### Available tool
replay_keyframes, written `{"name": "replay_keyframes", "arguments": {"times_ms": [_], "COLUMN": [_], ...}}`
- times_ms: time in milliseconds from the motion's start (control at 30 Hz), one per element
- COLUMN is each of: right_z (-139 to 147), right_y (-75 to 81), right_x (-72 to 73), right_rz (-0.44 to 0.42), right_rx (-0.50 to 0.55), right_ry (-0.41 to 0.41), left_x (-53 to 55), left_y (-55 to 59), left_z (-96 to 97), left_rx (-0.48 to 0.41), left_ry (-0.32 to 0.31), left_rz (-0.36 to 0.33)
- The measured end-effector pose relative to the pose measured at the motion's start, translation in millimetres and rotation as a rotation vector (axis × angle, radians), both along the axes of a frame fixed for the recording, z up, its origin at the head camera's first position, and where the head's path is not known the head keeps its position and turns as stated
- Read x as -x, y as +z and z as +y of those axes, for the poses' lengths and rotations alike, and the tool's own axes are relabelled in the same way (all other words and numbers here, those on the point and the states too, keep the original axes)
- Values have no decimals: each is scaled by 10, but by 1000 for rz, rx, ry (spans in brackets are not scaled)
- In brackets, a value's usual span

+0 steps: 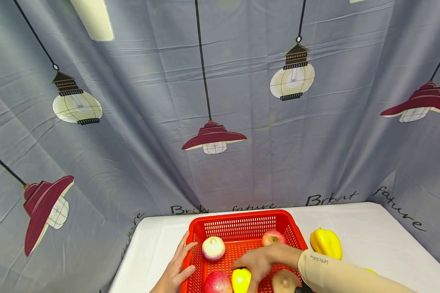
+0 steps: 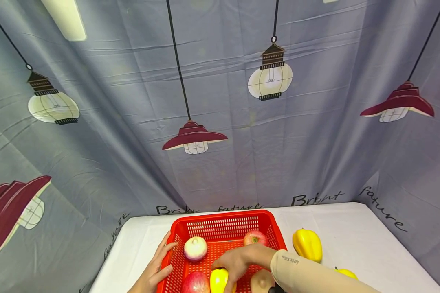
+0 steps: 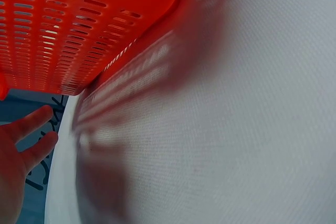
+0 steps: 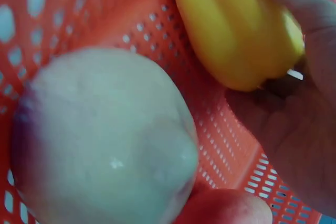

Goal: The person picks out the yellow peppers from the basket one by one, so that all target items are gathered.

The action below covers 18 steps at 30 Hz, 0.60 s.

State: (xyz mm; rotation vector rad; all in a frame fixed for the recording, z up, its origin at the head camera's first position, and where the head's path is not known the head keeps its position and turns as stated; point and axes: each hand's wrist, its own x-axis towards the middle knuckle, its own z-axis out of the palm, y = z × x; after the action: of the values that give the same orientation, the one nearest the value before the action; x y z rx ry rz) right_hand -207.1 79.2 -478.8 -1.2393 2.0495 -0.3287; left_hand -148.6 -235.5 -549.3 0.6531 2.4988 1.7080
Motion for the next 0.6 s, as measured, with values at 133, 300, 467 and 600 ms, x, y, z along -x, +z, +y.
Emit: {"name": "replay_keyframes", "arguments": {"times_ms": [133, 300, 467, 600], "right_z": [-2, 28, 74, 112], "right_y": [-31, -48, -5, 75], "right_x": [-46, -20, 15, 42], "right_rz": [104, 87, 36, 26], "right_rx": [41, 57, 71, 92], "right_ry": [30, 32, -17, -55], "left_x": [4, 17, 10, 7], "left_y": [-5, -17, -10, -5], "left_z": [6, 6, 17, 12], "left_rx": [-6, 6, 29, 38], "left_ry": [-2, -2, 32, 38], "left_rz": [-5, -13, -25, -22]}}
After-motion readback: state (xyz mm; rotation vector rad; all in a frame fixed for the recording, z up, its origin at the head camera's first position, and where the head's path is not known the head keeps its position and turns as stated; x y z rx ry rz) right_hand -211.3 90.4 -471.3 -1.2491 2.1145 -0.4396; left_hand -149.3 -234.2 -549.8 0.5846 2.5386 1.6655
